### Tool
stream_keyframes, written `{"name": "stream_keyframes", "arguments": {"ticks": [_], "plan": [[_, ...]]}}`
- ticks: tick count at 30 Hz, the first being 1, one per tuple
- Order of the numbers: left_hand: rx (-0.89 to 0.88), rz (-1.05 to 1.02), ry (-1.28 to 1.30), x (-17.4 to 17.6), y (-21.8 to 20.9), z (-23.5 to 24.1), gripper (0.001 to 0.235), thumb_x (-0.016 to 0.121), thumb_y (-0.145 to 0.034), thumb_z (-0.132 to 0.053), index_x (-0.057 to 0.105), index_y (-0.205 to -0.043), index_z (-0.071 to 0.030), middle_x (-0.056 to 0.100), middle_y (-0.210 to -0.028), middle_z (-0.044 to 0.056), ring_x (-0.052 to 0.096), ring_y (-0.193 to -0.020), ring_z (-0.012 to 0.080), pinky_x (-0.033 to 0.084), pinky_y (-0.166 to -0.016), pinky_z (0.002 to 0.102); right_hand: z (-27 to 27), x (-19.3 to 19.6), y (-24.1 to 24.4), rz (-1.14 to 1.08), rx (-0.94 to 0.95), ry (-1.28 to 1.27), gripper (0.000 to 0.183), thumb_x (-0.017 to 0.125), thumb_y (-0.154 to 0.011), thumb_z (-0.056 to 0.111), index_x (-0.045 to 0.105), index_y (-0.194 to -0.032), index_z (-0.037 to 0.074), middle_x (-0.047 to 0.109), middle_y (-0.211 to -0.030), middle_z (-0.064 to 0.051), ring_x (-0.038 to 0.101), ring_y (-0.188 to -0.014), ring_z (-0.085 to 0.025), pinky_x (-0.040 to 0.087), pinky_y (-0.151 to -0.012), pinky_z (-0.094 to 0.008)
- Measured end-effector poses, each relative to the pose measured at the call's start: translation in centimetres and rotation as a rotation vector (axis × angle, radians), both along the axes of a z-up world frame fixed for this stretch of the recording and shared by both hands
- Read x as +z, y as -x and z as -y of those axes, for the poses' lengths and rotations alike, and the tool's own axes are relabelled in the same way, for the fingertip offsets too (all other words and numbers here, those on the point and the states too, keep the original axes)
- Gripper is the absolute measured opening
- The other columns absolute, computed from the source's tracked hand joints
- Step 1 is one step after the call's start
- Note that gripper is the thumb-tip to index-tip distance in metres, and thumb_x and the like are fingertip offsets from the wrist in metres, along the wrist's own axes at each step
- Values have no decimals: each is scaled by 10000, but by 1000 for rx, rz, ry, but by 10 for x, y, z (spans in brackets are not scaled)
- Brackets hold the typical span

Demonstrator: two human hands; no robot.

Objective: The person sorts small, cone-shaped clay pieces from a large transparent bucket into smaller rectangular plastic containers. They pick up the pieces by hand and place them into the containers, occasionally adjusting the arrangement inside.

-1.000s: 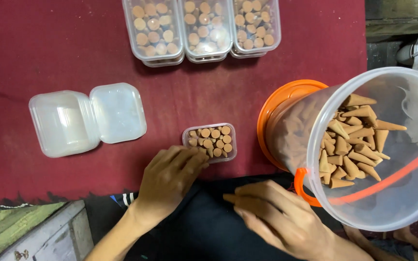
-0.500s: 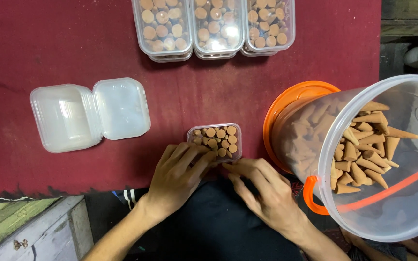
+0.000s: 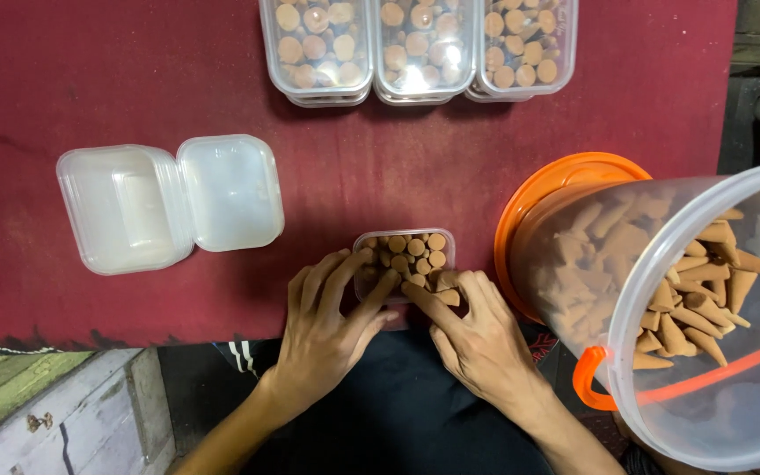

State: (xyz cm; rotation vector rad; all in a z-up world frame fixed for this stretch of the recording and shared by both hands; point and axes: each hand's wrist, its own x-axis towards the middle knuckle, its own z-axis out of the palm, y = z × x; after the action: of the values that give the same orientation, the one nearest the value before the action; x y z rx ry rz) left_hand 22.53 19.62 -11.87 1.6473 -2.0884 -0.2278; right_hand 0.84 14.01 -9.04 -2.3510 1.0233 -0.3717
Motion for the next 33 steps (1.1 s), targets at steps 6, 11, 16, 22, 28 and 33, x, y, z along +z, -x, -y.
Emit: {"name": "stream_keyframes", "arguments": {"ticks": [6, 11, 16, 22, 28, 33], "plan": [[-21, -80, 27, -9, 4, -4, 636, 927, -869, -349, 606, -1399, -208, 501, -1459, 190, 509, -1385, 403, 457, -1142, 641, 0, -4, 0, -25, -7, 12, 420, 504, -964, 78, 642, -1359, 104, 545, -1076, -146, 514, -896, -274, 485, -795, -391], [-26, -78, -15, -19, 4, -7, 754, 928, -880, -309, 504, -1502, -260, 421, -1555, 178, 441, -1469, 417, 396, -1193, 702, 1, -1, -2, 37, -49, -23, 395, 469, -977, 36, 679, -1307, 95, 532, -1032, -133, 528, -908, -262, 491, -830, -370], [-31, -103, -21, -19, 6, -10, 642, 843, -955, -278, 506, -1501, -262, 420, -1575, 187, 437, -1481, 426, 381, -1198, 712, -3, -7, -1, 152, -90, -40, 409, 446, -942, -32, 690, -1263, 35, 519, -995, -148, 538, -878, -255, 485, -806, -348], [-25, -162, 14, -14, 7, -11, 649, 876, -926, -376, 546, -1423, -122, 449, -1527, 217, 457, -1450, 421, 373, -1197, 707, 1, -8, -7, 284, -127, 3, 284, 370, -916, -27, 653, -902, -5, 565, -901, -143, 535, -783, -235, 457, -710, -336], [53, -184, 103, -6, 5, -12, 326, 841, -919, -335, 719, -1141, -130, 548, -1351, 191, 556, -1303, 412, 410, -1148, 674, 6, -2, -15, 265, -156, 16, 386, 389, -1073, 232, 650, -900, 5, 566, -837, -102, 534, -754, -210, 445, -665, -318], [37, -193, 77, -9, 7, -13, 364, 868, -902, -293, 723, -1192, -126, 537, -1372, 194, 536, -1327, 410, 396, -1163, 670, 1, -11, -11, 168, -50, 69, 291, 527, -929, 10, 716, -1144, 64, 438, -810, -54, 426, -713, -213, 400, -652, -343]]}}
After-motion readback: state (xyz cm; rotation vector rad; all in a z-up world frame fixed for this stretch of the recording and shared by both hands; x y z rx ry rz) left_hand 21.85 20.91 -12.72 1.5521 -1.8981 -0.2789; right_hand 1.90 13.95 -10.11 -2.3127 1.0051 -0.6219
